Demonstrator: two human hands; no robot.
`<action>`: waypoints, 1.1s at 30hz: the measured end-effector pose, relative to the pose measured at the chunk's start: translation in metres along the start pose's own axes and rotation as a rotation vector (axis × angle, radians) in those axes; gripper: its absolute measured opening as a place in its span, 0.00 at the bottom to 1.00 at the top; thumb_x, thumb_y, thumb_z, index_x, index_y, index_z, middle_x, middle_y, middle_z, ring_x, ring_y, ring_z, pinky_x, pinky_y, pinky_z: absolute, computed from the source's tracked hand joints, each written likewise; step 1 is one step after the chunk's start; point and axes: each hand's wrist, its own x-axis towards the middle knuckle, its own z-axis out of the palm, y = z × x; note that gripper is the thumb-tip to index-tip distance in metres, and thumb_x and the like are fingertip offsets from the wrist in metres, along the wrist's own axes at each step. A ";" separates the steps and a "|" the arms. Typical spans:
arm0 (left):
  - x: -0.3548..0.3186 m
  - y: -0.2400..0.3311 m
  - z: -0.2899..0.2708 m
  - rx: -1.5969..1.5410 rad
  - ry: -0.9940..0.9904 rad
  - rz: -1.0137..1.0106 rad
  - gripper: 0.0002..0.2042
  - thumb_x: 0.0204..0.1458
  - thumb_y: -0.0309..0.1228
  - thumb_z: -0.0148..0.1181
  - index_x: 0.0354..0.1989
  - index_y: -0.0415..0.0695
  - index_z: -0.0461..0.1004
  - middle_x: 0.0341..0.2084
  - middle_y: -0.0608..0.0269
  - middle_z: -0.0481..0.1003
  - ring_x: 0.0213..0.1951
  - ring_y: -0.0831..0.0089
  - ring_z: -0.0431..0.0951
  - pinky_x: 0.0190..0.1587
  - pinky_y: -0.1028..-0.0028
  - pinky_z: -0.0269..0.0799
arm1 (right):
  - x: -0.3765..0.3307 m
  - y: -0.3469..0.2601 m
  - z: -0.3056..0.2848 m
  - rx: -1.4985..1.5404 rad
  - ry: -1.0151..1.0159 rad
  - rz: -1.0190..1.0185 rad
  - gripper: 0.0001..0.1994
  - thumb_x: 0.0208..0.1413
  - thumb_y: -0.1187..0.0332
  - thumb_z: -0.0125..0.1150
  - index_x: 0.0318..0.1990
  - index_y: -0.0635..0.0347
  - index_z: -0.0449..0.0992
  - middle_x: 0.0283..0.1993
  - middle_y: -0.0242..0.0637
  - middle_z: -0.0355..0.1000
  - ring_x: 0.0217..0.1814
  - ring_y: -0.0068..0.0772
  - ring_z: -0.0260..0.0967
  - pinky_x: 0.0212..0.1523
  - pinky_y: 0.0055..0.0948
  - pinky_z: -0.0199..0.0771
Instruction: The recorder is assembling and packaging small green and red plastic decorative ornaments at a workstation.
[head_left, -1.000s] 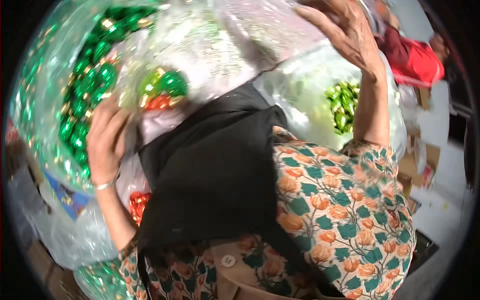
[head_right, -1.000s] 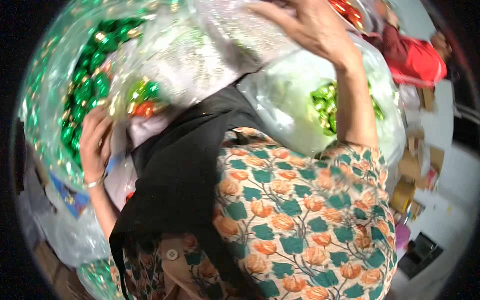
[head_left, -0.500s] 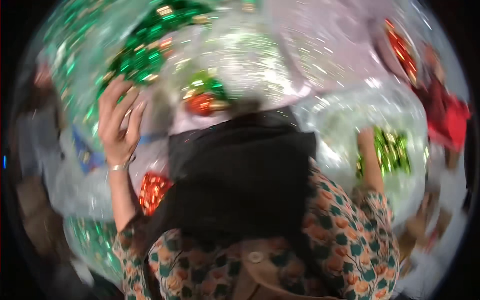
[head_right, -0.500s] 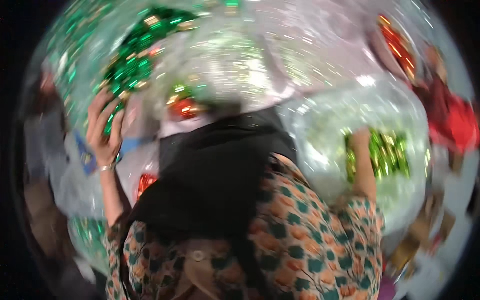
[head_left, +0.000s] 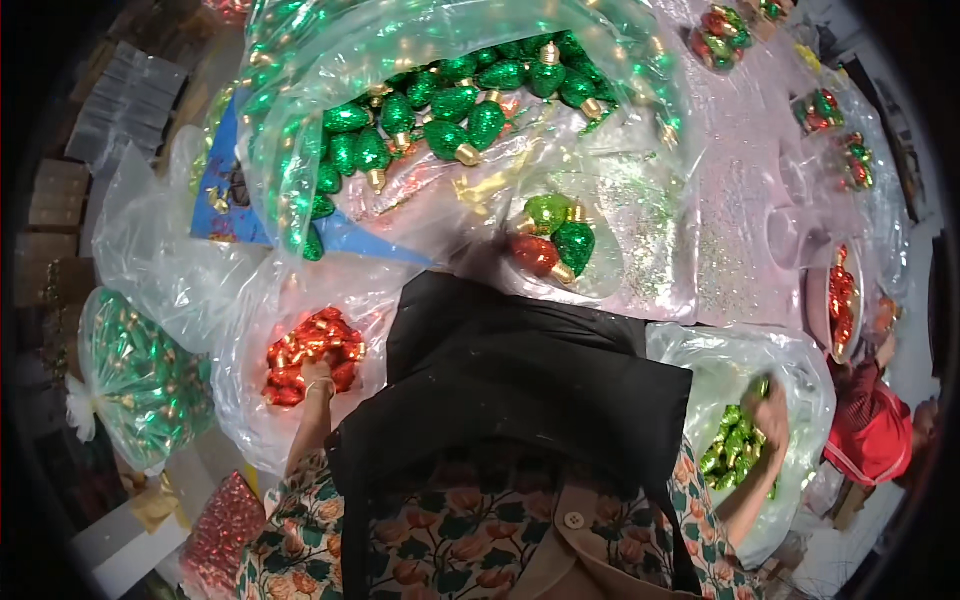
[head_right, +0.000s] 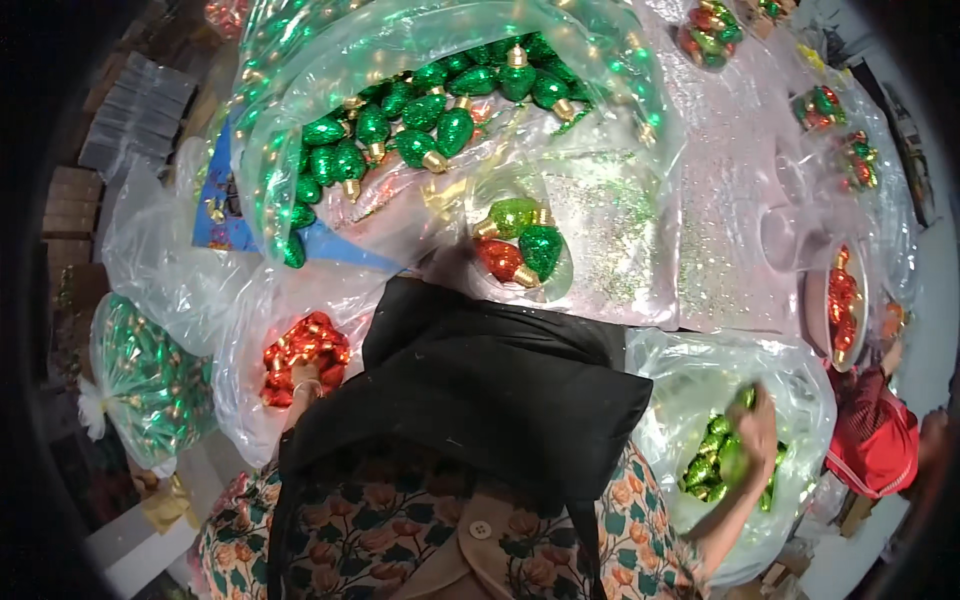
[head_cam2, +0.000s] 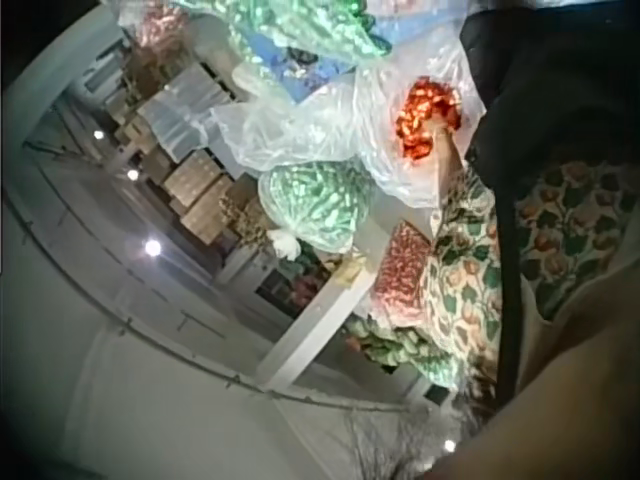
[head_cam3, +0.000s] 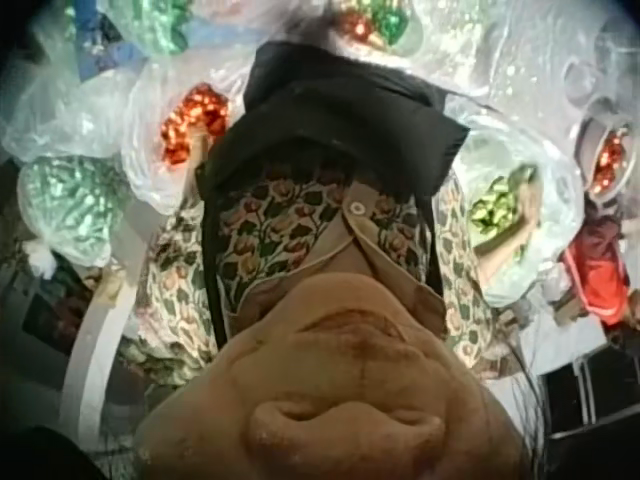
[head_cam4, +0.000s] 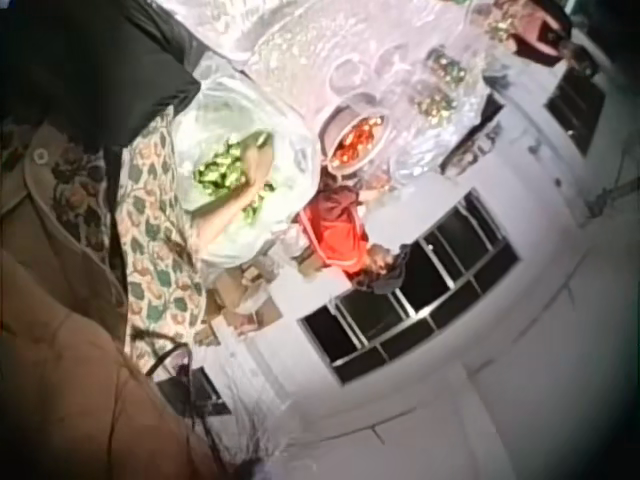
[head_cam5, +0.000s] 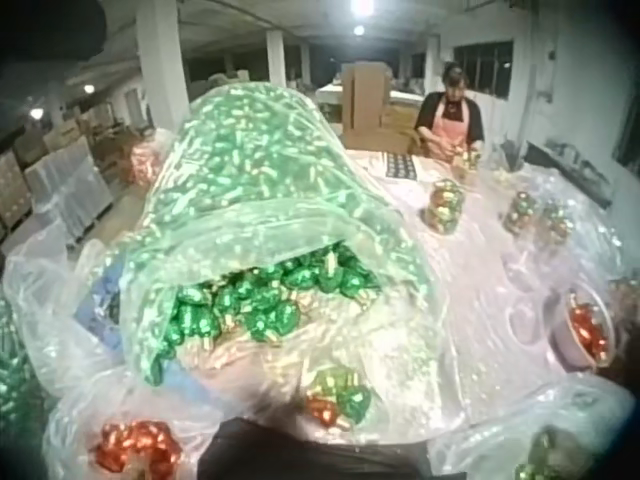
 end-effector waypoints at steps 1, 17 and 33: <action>0.009 -0.015 0.015 0.217 -0.004 0.022 0.16 0.54 0.38 0.55 0.33 0.34 0.69 0.22 0.61 0.67 0.24 0.70 0.67 0.29 0.73 0.66 | 0.021 -0.048 0.003 -0.010 0.031 -0.125 0.12 0.39 0.69 0.54 0.34 0.64 0.67 0.23 0.31 0.63 0.24 0.26 0.63 0.23 0.24 0.63; 0.033 0.012 0.030 -0.470 0.119 -0.428 0.18 0.47 0.28 0.64 0.46 0.36 0.68 0.28 0.55 0.75 0.23 0.62 0.76 0.26 0.70 0.73 | 0.298 -0.361 0.205 -0.545 0.136 -0.719 0.23 0.49 0.53 0.56 0.41 0.67 0.75 0.36 0.55 0.74 0.42 0.49 0.73 0.44 0.41 0.72; -0.076 0.459 -0.114 -0.776 -0.255 1.160 0.30 0.36 0.18 0.67 0.53 0.39 0.66 0.44 0.57 0.71 0.47 0.66 0.73 0.53 0.69 0.69 | -0.009 -0.273 0.117 0.038 -0.299 -1.012 0.15 0.46 0.66 0.64 0.39 0.65 0.73 0.47 0.45 0.69 0.45 0.46 0.70 0.44 0.37 0.70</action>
